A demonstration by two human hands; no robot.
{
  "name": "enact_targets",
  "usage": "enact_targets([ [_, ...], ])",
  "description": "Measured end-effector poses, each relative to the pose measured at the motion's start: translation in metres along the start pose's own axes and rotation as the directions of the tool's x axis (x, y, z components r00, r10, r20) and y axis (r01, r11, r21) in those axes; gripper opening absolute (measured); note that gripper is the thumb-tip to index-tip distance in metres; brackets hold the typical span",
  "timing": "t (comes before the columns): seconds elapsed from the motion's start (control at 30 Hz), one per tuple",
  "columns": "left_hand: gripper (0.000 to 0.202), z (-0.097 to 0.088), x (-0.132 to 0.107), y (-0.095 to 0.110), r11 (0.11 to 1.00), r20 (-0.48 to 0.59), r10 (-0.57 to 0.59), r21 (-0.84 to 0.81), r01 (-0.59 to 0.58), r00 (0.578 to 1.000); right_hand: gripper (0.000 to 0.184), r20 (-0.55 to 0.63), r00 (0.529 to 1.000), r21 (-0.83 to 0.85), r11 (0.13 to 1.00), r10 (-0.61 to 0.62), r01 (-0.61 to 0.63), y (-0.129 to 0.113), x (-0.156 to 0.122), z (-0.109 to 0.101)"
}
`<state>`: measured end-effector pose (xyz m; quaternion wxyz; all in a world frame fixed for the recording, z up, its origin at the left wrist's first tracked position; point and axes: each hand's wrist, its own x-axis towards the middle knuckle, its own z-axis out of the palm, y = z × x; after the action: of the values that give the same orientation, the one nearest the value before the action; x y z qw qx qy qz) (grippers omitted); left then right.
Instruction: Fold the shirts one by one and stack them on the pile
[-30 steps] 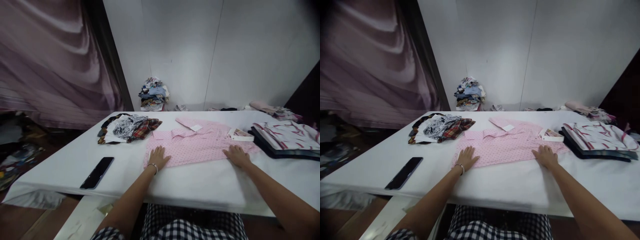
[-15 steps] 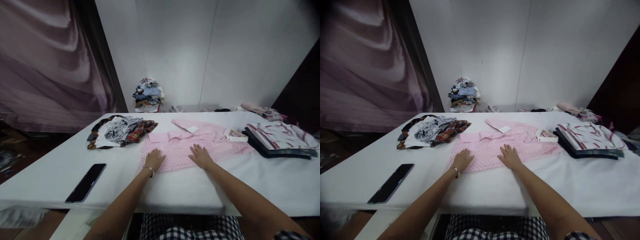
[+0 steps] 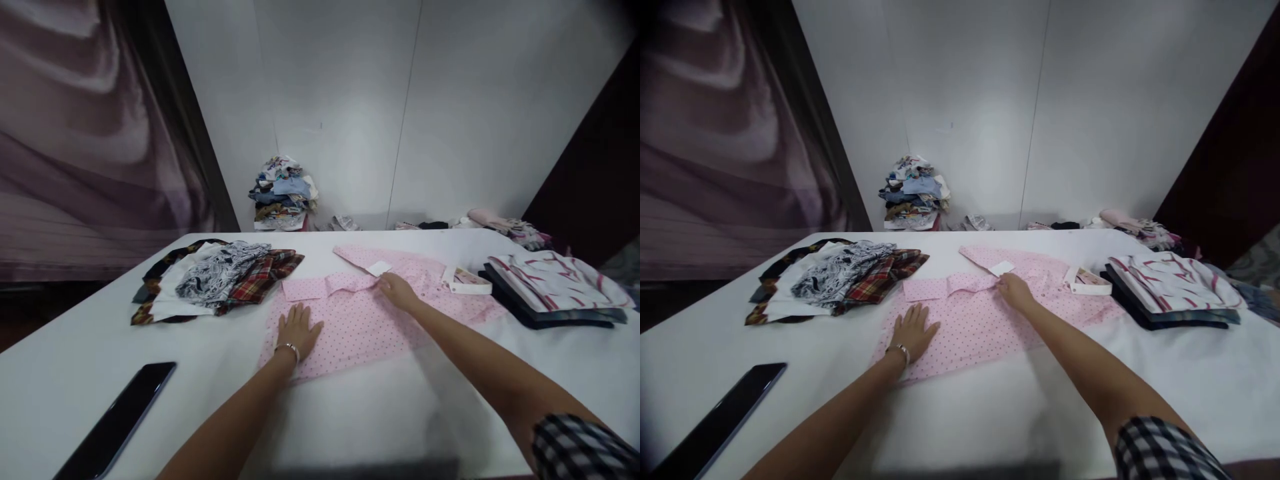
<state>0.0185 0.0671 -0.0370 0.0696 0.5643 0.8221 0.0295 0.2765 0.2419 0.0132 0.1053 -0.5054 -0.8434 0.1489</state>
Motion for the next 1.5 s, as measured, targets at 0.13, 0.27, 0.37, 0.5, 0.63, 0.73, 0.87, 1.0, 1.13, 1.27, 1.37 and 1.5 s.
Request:
enact_targets([
  [0.13,0.074,0.001,0.0,0.0,1.0,-0.023,-0.001,0.012,0.002,1.0,0.053,0.009,0.995,-0.026,0.995,0.098,-0.098,-0.003,0.064,0.001],
  [0.27,0.074,0.005,0.001,-0.002,1.0,-0.036,0.005,0.019,-0.004,0.999,0.041,0.055,0.991,-0.048,0.991,0.126,-0.123,-0.01,0.097,0.019],
  [0.37,0.074,0.008,0.002,-0.003,1.0,-0.047,0.004,0.026,-0.002,0.999,0.026,0.076,0.984,-0.018,0.987,0.163,-0.162,-0.01,0.109,0.022],
  [0.5,0.074,0.009,0.003,-0.005,1.0,-0.053,0.014,0.02,-0.013,0.999,0.036,-0.05,0.977,0.085,0.976,0.205,-0.201,-0.004,0.125,-0.011],
  [0.63,0.075,0.006,0.003,-0.003,1.0,-0.035,0.011,0.013,-0.011,0.999,0.044,-0.257,0.939,0.196,0.963,0.23,-0.183,0.011,0.134,-0.081],
  [0.73,0.075,0.002,0.002,-0.001,1.0,-0.019,-0.001,0.005,0.001,1.0,0.039,-0.398,0.884,0.268,0.952,0.246,-0.145,0.023,0.124,-0.137],
  [0.87,0.074,-0.001,0.002,0.001,1.0,-0.022,-0.001,0.0,0.001,1.0,0.02,-0.53,0.778,0.581,0.813,0.338,0.043,0.035,0.079,-0.195],
  [1.0,0.075,-0.002,0.002,0.001,1.0,-0.041,0.009,-0.005,-0.009,0.999,0.011,-0.558,0.717,0.737,0.647,0.418,0.196,0.042,0.009,-0.24],
  [1.13,0.074,-0.004,0.002,0.002,1.0,-0.026,0.015,-0.018,-0.016,1.0,0.009,-0.595,0.638,0.789,0.507,0.489,0.347,0.059,-0.068,-0.274],
  [1.27,0.071,-0.009,0.004,0.002,1.0,-0.016,0.02,-0.023,-0.02,1.0,0.018,-0.587,0.566,0.807,0.47,0.578,0.358,0.085,-0.14,-0.285],
  [1.37,0.064,-0.021,0.01,0.001,0.999,-0.03,0.008,-0.032,-0.009,1.0,0.019,-0.468,0.544,0.881,0.417,0.696,0.224,0.11,-0.18,-0.272],
  [1.5,0.049,-0.041,0.024,0.001,0.998,-0.181,0.032,0.055,-0.022,0.983,0.02,-0.235,0.644,0.932,0.356,0.728,-0.063,0.164,-0.206,-0.232],
])
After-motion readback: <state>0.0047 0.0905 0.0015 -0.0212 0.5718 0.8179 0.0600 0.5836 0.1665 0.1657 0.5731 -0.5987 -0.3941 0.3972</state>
